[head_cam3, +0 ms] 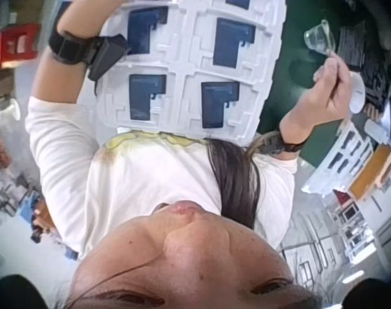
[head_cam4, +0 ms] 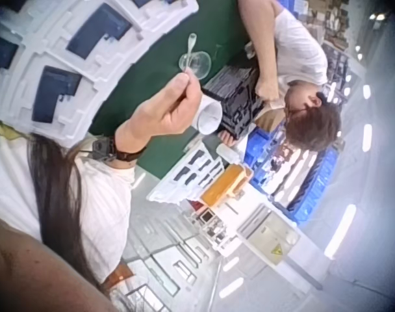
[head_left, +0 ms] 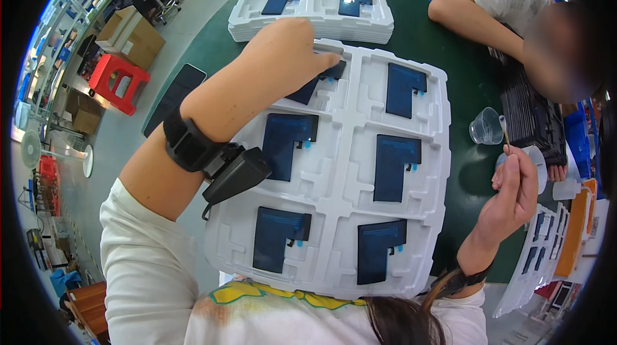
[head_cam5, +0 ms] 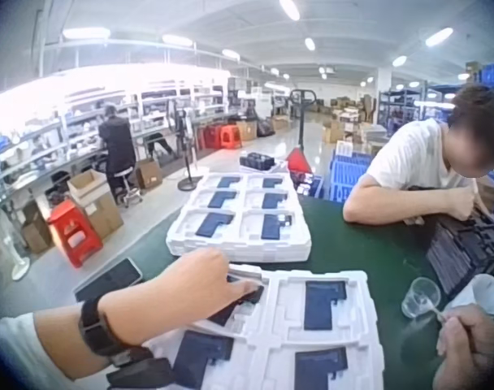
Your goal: Cleaning electronic or mechanical components with a cotton swab and solvent liquid.
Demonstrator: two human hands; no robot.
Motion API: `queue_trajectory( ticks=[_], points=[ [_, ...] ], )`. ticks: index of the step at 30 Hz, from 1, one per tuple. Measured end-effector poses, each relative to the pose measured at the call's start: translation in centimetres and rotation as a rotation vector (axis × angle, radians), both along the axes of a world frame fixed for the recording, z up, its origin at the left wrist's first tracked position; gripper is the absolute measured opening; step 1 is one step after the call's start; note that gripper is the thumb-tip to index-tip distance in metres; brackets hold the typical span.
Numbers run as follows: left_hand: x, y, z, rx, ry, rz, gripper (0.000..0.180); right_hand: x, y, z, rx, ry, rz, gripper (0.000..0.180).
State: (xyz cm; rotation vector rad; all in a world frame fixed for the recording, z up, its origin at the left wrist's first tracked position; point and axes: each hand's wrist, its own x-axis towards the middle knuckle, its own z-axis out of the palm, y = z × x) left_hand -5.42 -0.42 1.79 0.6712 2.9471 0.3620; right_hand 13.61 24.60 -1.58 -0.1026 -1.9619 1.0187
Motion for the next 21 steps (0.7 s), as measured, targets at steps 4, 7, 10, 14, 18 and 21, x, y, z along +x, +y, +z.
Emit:
queue_trajectory(
  ticks=[4, 7, 10, 14, 18, 21],
  points=[
    [-0.3, -0.8, -2.2, 0.201, 0.134, 0.022, 0.055, 0.1, 0.0, 0.1, -0.008, 0.011, 0.011, 0.013],
    [-0.2, -0.9, -2.0, 0.268, -0.068, 0.078, 0.058, 0.1, -0.2, 0.2, -0.007, 0.002, 0.011, 0.013],
    [1.0, -0.2, -2.0, 0.234, 0.101, 0.042, 0.053, 0.1, -0.2, 0.1, -0.029, -0.01, 0.017, 0.013],
    [1.8, 1.2, -0.2, 0.015, 0.05, 0.056, 0.058, -0.2, -0.5, 0.3, -0.046, -0.009, 0.016, 0.012],
    [1.0, 1.3, 0.4, 0.065, -0.079, 0.021, 0.061, 0.0, -0.1, 0.2, -0.045, -0.026, 0.014, 0.012],
    [0.3, -0.2, -0.6, 0.18, -0.123, 0.081, 0.063, 0.2, -0.2, 0.3, -0.055, -0.028, 0.032, 0.012]
  ],
)
